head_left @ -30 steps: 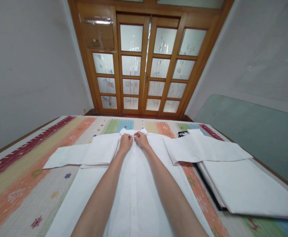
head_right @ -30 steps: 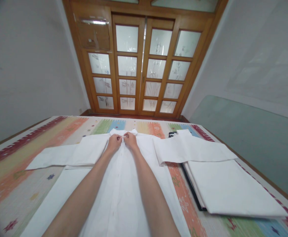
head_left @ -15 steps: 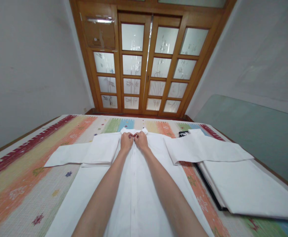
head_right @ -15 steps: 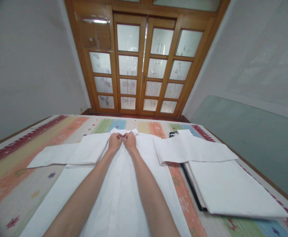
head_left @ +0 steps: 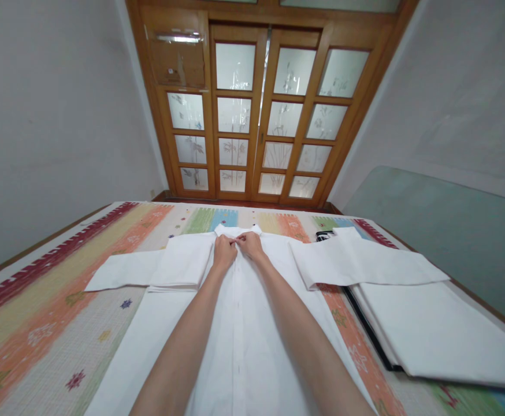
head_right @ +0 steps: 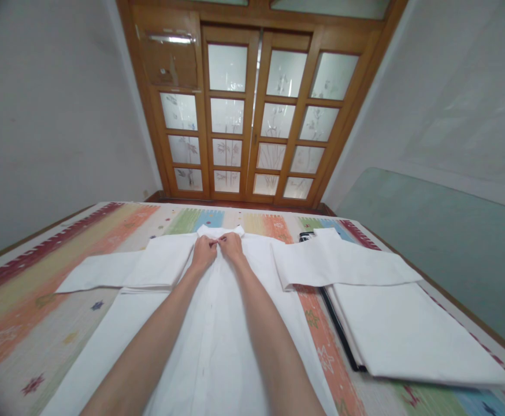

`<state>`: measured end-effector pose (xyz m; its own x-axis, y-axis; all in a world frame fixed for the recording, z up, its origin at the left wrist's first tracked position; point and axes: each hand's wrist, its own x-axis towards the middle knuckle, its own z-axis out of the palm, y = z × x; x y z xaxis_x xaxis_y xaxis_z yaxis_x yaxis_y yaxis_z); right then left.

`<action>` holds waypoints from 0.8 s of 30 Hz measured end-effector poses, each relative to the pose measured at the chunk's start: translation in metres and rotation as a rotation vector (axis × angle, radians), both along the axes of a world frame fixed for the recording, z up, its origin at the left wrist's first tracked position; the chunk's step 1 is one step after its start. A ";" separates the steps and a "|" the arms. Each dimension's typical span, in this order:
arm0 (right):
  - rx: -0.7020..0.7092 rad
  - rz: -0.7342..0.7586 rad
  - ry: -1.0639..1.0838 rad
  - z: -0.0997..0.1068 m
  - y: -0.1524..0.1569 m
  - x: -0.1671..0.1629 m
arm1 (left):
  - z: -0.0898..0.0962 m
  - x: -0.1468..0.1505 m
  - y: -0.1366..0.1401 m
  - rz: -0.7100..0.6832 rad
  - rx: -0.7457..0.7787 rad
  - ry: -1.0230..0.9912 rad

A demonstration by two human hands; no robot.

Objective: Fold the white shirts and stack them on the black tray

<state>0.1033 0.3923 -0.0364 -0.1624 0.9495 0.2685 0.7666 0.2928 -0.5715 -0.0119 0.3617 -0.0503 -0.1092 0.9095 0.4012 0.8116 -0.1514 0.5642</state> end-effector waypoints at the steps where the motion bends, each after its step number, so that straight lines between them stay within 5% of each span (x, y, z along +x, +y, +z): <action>1: -0.011 0.005 -0.003 0.002 0.001 0.000 | 0.000 0.000 0.000 0.008 0.001 0.007; 15: -0.297 0.051 0.038 0.015 0.010 0.007 | 0.004 0.000 -0.003 0.039 -0.010 0.096; 24: -0.365 0.045 -0.008 0.014 0.019 0.002 | 0.012 0.008 -0.016 -0.064 -0.011 0.288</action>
<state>0.1052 0.4114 -0.0224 -0.2069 0.9744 -0.0885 0.7623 0.1038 -0.6389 -0.0040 0.3460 -0.0379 0.0657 0.9153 0.3973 0.9275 -0.2029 0.3141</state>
